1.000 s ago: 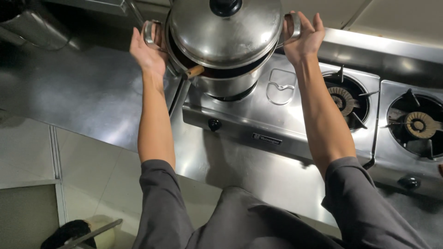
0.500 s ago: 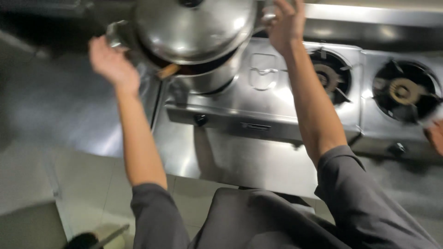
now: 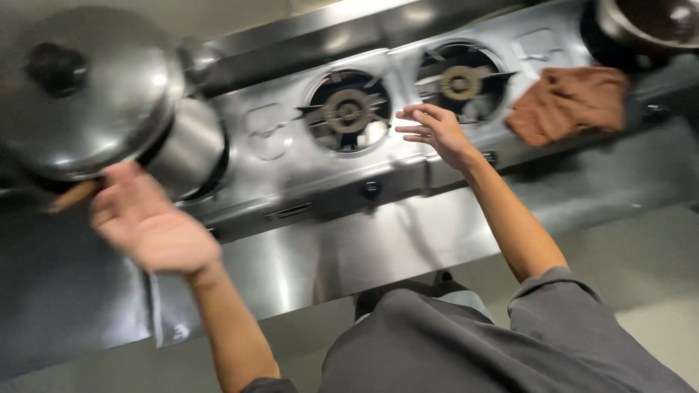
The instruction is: Cleaning a commercial gas stove and the adjacent wall using a brown cloth.
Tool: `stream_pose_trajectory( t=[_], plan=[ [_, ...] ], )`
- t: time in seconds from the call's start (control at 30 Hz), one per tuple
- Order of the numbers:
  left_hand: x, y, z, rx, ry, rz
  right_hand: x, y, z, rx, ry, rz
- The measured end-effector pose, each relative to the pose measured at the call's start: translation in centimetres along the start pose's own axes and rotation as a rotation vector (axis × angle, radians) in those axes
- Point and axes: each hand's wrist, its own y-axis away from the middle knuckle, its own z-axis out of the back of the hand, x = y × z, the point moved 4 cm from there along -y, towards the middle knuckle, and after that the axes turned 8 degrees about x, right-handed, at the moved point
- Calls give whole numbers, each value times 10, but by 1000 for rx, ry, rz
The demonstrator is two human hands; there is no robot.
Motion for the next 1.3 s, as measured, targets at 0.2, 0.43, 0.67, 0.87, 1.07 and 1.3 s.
stream_pose_trajectory(
  t=[0.2,0.43,0.67,0.87,1.07,1.3],
  plan=[
    [71,94,-188,121,209,357,6,84,143,-122,-43,14],
    [128,194,-325,243,330,644,23,177,240,-246,128,16],
    [154,235,-362,420,177,901,-33,223,325,-464,45,37],
    [185,241,-412,668,-207,705,7,223,286,-681,1118,260],
    [191,252,-485,882,-416,521,30,169,275,-498,1413,-13],
    [237,284,-526,824,-650,340,4,112,314,-337,1474,-338]
  ],
)
